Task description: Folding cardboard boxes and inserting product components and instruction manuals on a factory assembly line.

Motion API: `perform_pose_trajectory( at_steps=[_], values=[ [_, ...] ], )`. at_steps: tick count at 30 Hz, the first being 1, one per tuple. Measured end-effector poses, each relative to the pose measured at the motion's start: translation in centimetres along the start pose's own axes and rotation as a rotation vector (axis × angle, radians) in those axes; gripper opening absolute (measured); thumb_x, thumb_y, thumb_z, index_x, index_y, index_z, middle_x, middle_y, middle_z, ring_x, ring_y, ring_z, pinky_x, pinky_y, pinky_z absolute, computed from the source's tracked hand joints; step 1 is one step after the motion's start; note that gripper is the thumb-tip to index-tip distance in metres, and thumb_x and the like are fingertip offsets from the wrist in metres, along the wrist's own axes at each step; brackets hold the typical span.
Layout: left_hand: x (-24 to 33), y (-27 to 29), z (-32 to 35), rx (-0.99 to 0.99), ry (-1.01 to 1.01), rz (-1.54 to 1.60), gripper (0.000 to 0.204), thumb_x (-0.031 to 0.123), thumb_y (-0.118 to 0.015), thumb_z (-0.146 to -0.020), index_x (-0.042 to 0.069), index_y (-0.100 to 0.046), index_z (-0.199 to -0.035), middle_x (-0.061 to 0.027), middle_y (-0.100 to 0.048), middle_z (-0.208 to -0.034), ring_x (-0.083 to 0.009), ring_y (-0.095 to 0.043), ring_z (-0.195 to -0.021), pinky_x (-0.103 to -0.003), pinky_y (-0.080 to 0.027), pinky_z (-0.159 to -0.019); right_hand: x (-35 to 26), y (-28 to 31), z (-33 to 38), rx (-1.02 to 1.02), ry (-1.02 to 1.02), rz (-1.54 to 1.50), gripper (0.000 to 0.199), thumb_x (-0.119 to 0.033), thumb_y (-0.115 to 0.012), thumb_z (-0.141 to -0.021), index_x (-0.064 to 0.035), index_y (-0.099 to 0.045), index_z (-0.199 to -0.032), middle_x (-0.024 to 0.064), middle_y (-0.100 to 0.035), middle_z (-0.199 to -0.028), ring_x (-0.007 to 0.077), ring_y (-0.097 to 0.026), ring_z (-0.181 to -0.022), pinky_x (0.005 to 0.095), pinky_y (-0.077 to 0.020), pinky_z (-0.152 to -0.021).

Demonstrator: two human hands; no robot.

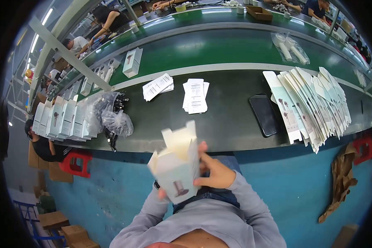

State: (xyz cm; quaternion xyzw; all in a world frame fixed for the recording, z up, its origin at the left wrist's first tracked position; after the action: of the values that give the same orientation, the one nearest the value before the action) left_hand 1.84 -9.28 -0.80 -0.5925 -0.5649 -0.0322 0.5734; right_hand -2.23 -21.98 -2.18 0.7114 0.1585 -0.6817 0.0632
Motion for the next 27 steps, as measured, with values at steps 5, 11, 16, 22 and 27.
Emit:
perform_pose_trajectory(
  at_steps=[5,11,16,22,27],
  values=[
    [0.3,1.9,0.0,0.412,0.046,-0.674,0.106,0.042,-0.075,-0.069,-0.001,-0.009,-0.139,-0.0187,-0.032,-0.136,-0.0235,-0.041,-0.12,-0.034,-0.036,-0.096,-2.0,2.5,1.1,0.407,0.204,-0.142,0.107,-0.061,-0.065,-0.068,-0.0034,-0.011,-0.14,0.0197,-0.037,-0.133,0.0307,-0.041,-0.121,0.0408,-0.0319,-0.099],
    [-0.5,-0.8,-1.1,0.12,-0.177,-1.528,0.087,0.064,-0.023,-0.086,0.004,0.007,-0.141,-0.0269,0.001,-0.145,-0.0456,0.005,-0.133,-0.053,0.0,-0.105,0.4,0.4,0.5,0.522,0.24,-0.212,0.096,-0.049,-0.069,-0.073,-0.0023,-0.018,-0.14,0.0144,-0.036,-0.133,0.0225,-0.039,-0.12,0.0335,-0.0325,-0.098],
    [0.7,-0.8,-1.7,-0.102,-0.457,-1.406,0.081,0.06,-0.023,-0.089,0.005,0.003,-0.142,-0.0126,-0.054,-0.122,-0.0432,-0.009,-0.134,-0.057,0.001,-0.104,-1.1,0.7,1.6,0.524,0.34,0.249,0.089,-0.052,-0.068,-0.071,-0.0059,-0.031,-0.136,0.0179,-0.041,-0.127,0.0323,-0.045,-0.112,0.0365,-0.0358,-0.095],
    [0.4,-1.5,-3.0,-0.215,-0.199,-1.294,0.068,0.036,-0.038,-0.092,0.004,-0.004,-0.141,-0.0115,-0.064,-0.091,-0.0402,-0.039,-0.12,-0.057,-0.019,-0.1,-2.4,0.2,2.0,0.562,0.495,0.314,0.071,-0.04,-0.066,-0.078,-0.0038,-0.036,-0.131,0.0146,-0.046,-0.118,0.0253,-0.049,-0.105,0.0342,-0.0394,-0.089],
    [-1.2,-3.1,-2.1,0.074,-0.44,-1.097,0.067,0.006,-0.046,-0.084,0.004,-0.008,-0.139,-0.01,-0.055,-0.089,-0.0312,-0.046,-0.108,-0.046,-0.033,-0.095,-0.6,-1.1,0.9,0.65,0.368,-0.196,0.033,-0.021,-0.055,-0.088,-0.0031,-0.043,-0.114,0.0096,-0.049,-0.113,0.0163,-0.048,-0.104,0.0306,-0.0397,-0.088]
  ],
)
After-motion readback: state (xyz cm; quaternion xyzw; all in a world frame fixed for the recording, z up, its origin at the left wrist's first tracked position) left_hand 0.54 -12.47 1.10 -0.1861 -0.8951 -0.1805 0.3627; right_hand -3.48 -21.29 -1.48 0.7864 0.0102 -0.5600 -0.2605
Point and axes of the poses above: each hand's wrist, its own z-axis away from the middle knuckle, its own y-axis out of the back of the hand, x = y × z, the point moved 4 cm from there along -z, towards the middle knuckle
